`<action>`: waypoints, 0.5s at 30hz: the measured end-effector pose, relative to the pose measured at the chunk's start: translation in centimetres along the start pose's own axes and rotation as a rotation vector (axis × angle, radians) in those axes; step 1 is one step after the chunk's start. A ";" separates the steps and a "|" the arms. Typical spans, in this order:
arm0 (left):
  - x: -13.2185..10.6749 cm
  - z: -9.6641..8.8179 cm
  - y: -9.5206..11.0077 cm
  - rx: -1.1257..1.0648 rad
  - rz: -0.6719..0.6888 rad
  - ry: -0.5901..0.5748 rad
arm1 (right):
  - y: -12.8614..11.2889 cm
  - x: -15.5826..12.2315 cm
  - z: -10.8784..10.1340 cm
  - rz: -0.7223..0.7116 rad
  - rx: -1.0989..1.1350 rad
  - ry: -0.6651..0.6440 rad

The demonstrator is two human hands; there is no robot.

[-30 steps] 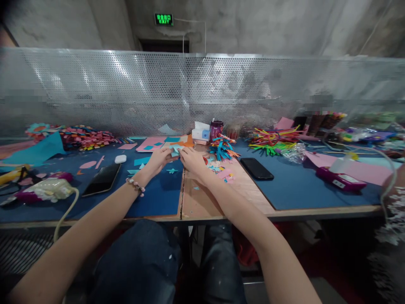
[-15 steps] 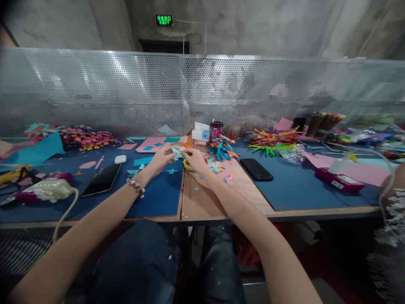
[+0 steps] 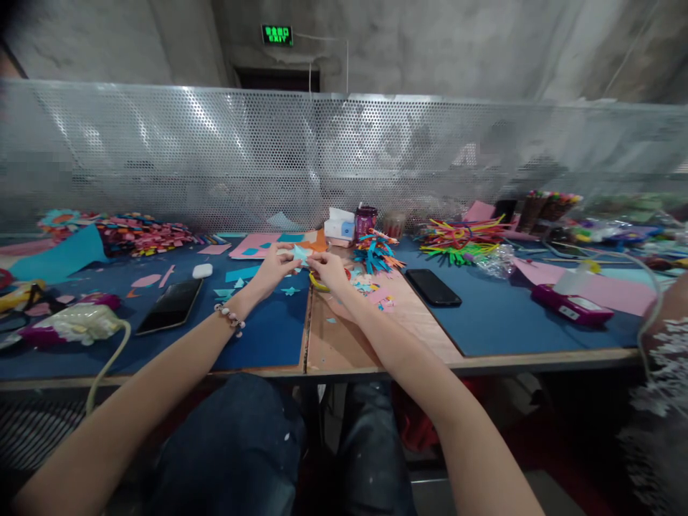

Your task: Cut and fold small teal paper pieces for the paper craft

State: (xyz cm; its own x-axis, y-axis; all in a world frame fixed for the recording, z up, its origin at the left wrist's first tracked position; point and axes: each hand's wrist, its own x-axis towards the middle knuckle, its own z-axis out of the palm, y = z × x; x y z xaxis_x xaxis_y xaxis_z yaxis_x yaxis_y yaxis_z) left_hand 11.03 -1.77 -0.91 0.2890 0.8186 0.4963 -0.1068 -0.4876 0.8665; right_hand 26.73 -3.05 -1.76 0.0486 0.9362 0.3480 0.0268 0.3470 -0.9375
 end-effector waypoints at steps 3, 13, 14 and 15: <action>0.2 -0.1 -0.2 0.042 0.035 -0.001 | -0.2 -0.1 0.0 -0.016 -0.032 -0.017; 0.2 0.1 0.0 0.075 0.062 -0.028 | 0.1 0.1 0.4 -0.023 -0.022 -0.010; 0.1 0.2 0.2 0.075 0.054 -0.028 | 0.0 0.1 0.3 -0.036 -0.032 -0.012; 0.1 0.2 0.3 0.074 0.045 -0.033 | -0.1 0.0 0.2 -0.050 -0.039 -0.013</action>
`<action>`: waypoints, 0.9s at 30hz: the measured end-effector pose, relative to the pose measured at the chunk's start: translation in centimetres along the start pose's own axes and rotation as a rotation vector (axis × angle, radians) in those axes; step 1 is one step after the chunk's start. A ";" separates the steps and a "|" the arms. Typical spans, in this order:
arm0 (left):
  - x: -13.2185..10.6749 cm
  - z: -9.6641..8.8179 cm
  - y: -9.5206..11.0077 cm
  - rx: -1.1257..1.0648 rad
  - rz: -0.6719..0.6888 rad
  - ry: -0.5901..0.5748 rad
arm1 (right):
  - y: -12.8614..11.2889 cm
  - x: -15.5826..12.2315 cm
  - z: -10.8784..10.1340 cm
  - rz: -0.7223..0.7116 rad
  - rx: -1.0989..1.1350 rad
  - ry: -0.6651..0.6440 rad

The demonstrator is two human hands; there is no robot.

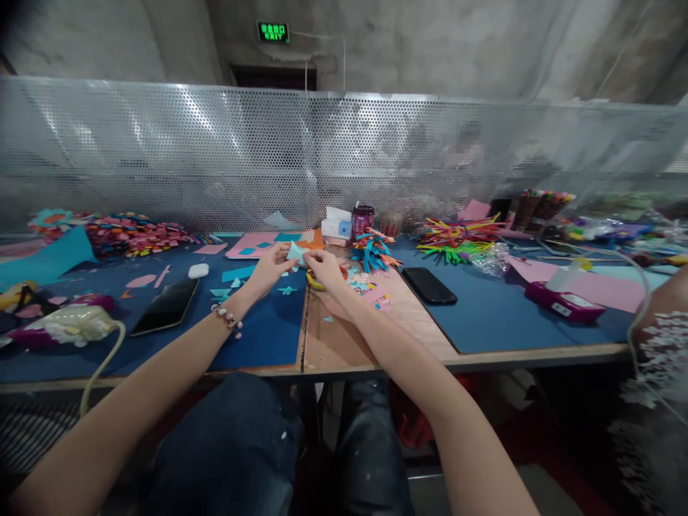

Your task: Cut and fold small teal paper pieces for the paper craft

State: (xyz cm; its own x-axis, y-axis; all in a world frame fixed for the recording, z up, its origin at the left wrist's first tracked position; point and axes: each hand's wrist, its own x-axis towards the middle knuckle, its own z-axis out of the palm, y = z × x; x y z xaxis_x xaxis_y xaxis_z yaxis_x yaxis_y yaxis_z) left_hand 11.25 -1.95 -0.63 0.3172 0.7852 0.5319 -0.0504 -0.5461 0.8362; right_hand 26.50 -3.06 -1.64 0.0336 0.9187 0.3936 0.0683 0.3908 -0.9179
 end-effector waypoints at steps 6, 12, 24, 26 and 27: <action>-0.1 0.2 0.3 0.000 0.022 -0.054 | -0.4 -0.2 -0.5 0.045 0.028 -0.003; 0.0 0.3 0.2 -0.001 -0.001 -0.038 | -0.7 -0.2 -0.4 0.059 0.039 0.010; -0.3 0.8 -0.1 -0.024 0.011 0.003 | 0.2 -0.2 0.4 0.065 0.143 0.071; -0.3 0.8 -0.2 -0.018 0.020 0.013 | 0.5 -0.1 0.5 0.053 0.154 0.091; -0.3 0.8 -0.2 -0.016 0.018 0.018 | 0.6 0.0 0.6 0.055 0.163 0.100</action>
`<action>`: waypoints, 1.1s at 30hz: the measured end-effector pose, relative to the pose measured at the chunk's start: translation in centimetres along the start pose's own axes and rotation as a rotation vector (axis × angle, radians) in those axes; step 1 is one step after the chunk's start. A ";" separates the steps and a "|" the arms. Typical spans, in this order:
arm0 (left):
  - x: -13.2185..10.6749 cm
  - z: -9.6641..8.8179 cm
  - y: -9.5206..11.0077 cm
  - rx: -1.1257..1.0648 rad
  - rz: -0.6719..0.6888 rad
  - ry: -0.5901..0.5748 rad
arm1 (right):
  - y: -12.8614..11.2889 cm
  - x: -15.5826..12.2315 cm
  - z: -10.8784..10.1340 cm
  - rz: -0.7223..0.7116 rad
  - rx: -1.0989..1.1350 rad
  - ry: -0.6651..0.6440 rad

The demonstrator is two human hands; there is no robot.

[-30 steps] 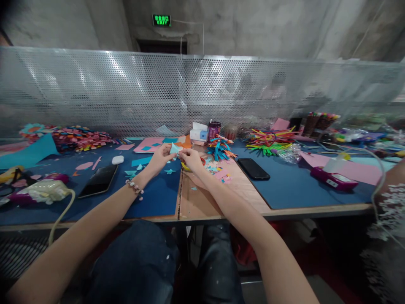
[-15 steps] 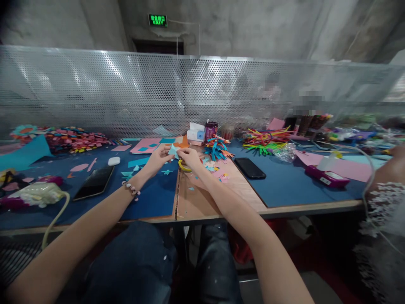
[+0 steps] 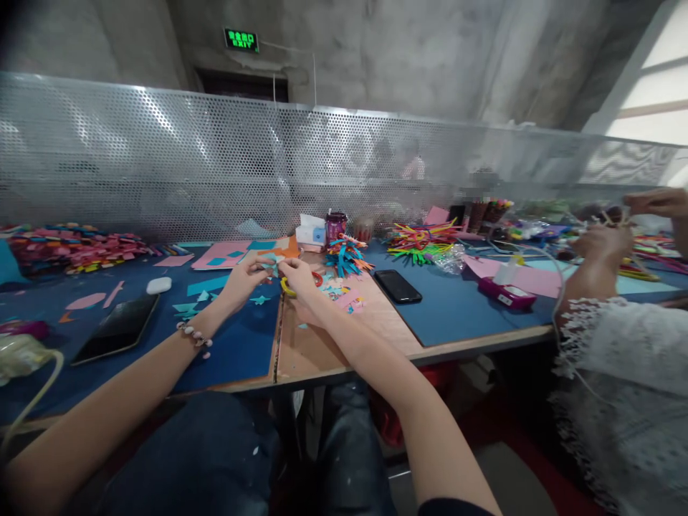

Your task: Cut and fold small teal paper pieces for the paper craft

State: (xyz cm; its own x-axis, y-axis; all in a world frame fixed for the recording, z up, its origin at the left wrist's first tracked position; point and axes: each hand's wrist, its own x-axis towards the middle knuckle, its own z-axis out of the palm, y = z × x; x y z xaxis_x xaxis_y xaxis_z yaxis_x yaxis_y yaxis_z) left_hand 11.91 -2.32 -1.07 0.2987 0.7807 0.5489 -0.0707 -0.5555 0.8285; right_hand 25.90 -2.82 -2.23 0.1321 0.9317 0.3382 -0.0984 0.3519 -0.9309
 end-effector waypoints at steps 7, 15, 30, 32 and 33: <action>0.1 0.0 -0.3 0.031 -0.052 0.098 | -0.4 -0.6 0.7 -0.036 -0.171 0.087; 0.1 -0.1 -0.6 0.079 -0.036 0.047 | -0.5 -1.0 1.2 -0.028 -0.243 0.023; 0.0 0.1 0.2 -0.076 -0.039 0.057 | -0.9 -0.2 -0.2 -0.229 -0.619 -0.032; 0.1 0.1 0.1 -0.093 -0.059 0.059 | -1.2 -0.3 -0.2 -0.248 -0.655 -0.037; 0.1 0.1 0.0 -0.103 -0.072 0.057 | -1.3 -0.3 -0.3 -0.254 -0.663 -0.045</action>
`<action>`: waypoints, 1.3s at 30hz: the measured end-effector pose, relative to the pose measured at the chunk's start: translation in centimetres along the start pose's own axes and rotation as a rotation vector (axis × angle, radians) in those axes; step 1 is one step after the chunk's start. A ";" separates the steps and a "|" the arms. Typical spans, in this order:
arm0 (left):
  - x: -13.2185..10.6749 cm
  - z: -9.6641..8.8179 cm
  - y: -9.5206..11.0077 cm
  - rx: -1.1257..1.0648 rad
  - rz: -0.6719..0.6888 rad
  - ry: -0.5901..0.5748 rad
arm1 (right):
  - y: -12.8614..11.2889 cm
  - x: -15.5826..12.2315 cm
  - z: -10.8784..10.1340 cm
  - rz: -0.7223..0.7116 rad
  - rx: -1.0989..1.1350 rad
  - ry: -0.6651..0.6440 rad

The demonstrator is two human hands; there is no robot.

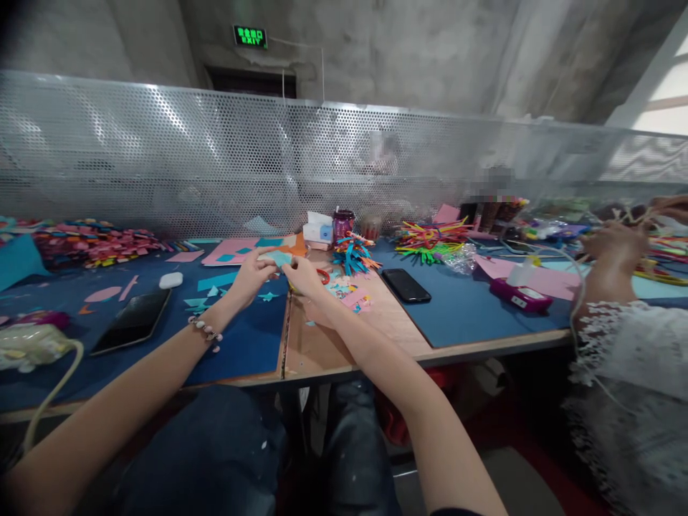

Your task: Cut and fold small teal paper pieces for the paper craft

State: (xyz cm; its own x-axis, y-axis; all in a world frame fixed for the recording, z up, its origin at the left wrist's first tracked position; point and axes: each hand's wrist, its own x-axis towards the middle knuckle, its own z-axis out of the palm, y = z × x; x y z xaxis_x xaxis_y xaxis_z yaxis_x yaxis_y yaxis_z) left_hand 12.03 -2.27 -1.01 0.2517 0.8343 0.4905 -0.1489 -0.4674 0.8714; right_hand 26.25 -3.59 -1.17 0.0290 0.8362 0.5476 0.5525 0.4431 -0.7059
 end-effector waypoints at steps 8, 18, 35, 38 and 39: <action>-0.1 0.2 0.0 -0.150 -0.066 0.046 | 0.0 -0.2 0.7 -0.030 -0.038 0.119; -0.1 0.5 -0.3 -0.350 -0.136 0.057 | -0.2 -0.3 1.6 -0.035 0.259 0.189; -0.2 0.5 -0.4 -0.308 -0.218 0.018 | -0.9 -0.6 1.8 0.053 0.265 0.198; 0.0 0.4 -0.2 -0.310 -0.257 -0.025 | -0.3 -0.4 1.5 0.067 0.214 0.163; 0.0 0.3 -0.1 -0.329 -0.279 -0.036 | 0.0 -0.3 1.3 0.071 0.211 0.148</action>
State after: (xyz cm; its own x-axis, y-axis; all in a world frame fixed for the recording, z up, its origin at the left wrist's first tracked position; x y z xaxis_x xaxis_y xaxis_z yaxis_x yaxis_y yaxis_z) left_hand 12.37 -2.31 -1.06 0.3576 0.9021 0.2415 -0.3661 -0.1024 0.9249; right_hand 25.12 -3.43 -1.89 0.1911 0.8181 0.5424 0.3598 0.4558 -0.8141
